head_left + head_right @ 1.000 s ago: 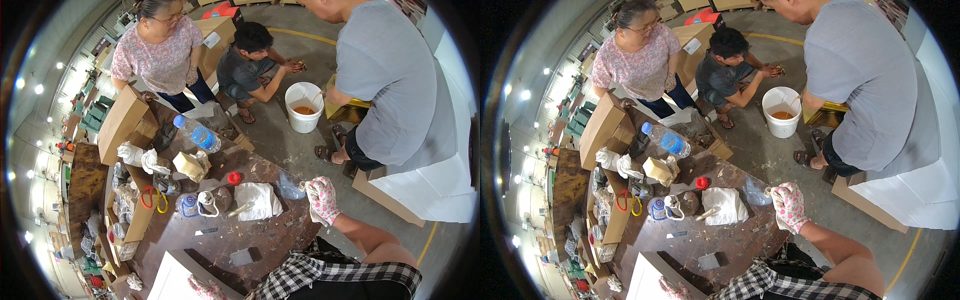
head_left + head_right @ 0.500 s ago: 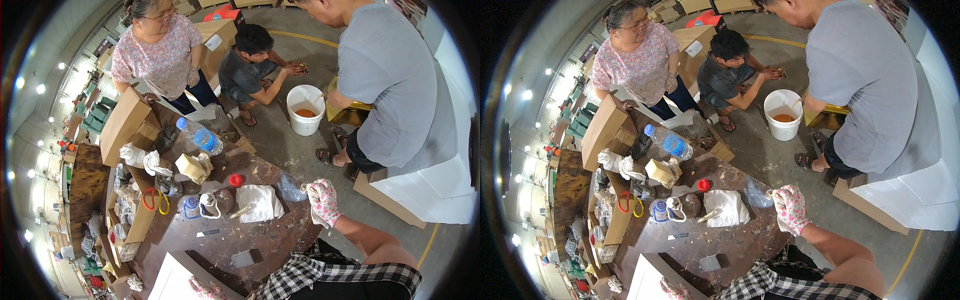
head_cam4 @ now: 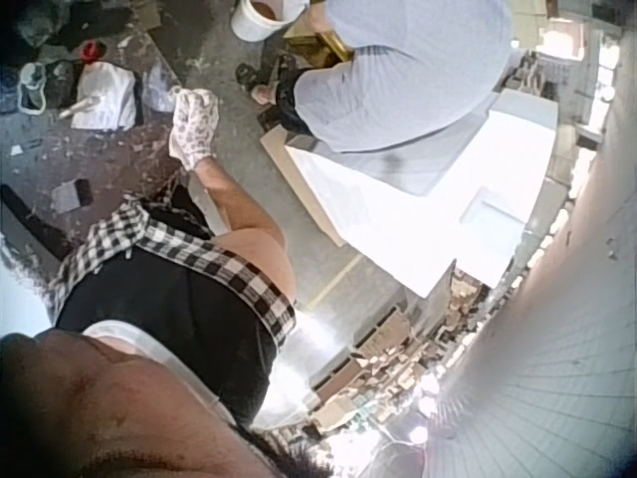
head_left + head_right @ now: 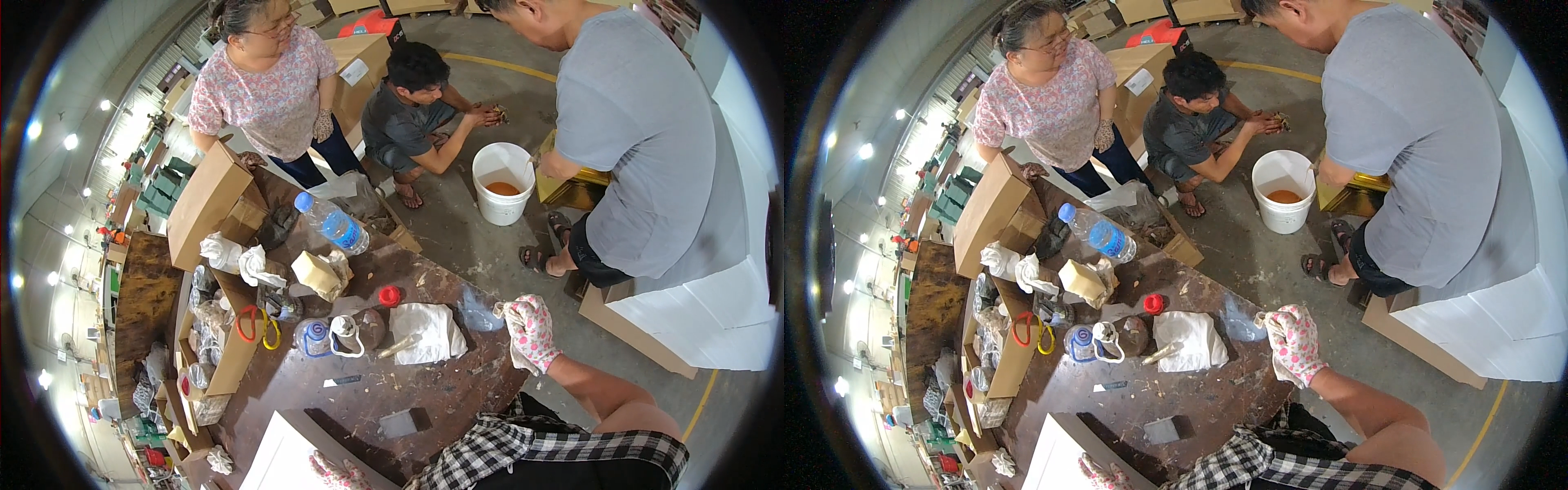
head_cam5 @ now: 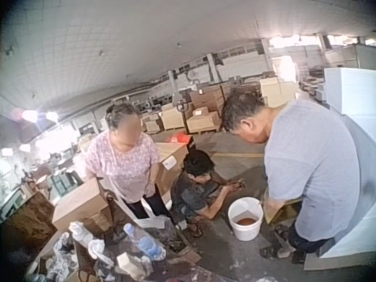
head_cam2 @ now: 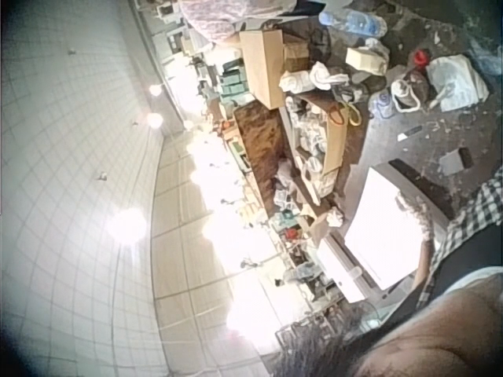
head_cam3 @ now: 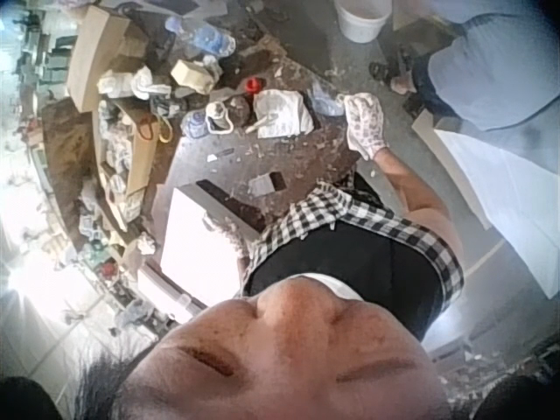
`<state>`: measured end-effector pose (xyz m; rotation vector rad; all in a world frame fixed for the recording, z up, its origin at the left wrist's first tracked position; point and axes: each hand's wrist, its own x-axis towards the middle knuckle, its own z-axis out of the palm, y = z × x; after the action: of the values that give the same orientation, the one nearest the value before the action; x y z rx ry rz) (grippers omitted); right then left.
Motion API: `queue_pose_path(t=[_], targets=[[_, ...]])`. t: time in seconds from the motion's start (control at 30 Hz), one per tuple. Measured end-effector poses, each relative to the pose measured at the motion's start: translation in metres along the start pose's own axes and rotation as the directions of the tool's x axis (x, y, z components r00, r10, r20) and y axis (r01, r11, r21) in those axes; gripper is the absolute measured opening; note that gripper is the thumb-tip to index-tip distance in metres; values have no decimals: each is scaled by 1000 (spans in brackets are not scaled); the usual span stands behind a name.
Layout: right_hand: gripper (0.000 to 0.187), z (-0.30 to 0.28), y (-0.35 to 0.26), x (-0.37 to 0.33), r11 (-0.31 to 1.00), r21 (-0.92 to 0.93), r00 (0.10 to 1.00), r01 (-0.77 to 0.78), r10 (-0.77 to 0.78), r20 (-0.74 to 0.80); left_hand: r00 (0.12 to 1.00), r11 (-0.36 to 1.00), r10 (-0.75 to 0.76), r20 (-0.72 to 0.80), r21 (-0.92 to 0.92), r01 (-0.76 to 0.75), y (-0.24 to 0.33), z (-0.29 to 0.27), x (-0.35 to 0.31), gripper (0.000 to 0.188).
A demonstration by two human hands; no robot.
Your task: The person cleans a white cabinet door panel at a workbench by wiping its surface with a cloth, pouring liquid from a bottle onto the cloth, and turning the panel over to wipe the other side.
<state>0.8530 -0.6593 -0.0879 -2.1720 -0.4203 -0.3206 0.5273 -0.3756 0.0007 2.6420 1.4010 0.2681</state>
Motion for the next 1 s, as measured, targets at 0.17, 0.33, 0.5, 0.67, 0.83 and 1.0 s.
queue_pose_path(t=[0.17, 0.33, 0.5, 0.67, 0.83, 1.0], targets=[[17, 1, 0, 0, 1000, -5, 999, -28, 28, 24, 1000, 1000, 1, -3, 1, -1, 0, -1, -1, 64], [17, -2, -1, 2, 1000, 7, 1000, -15, 15, 28, 1000, 1000, 5, -5, 0, -5, 1, -2, 2, 64], [17, -1, -4, 2, 1000, 27, 1000, 12, -12, -8, 1000, 1000, 0, -12, -4, 0, 7, -3, 5, 64], [16, -2, -3, 1, 1000, 6, 1000, 6, -6, 1, 1000, 1000, 3, -18, -9, -3, 3, -1, 2, 64], [16, -3, -4, 3, 1000, 0, 1000, 2, -2, 10, 1000, 1000, 4, -21, -11, -4, 8, -5, 5, 64], [17, 0, 1, 5, 1000, 7, 1000, 11, -11, -6, 1000, 1000, 18, -18, -12, -19, 12, -4, 6, 64]])
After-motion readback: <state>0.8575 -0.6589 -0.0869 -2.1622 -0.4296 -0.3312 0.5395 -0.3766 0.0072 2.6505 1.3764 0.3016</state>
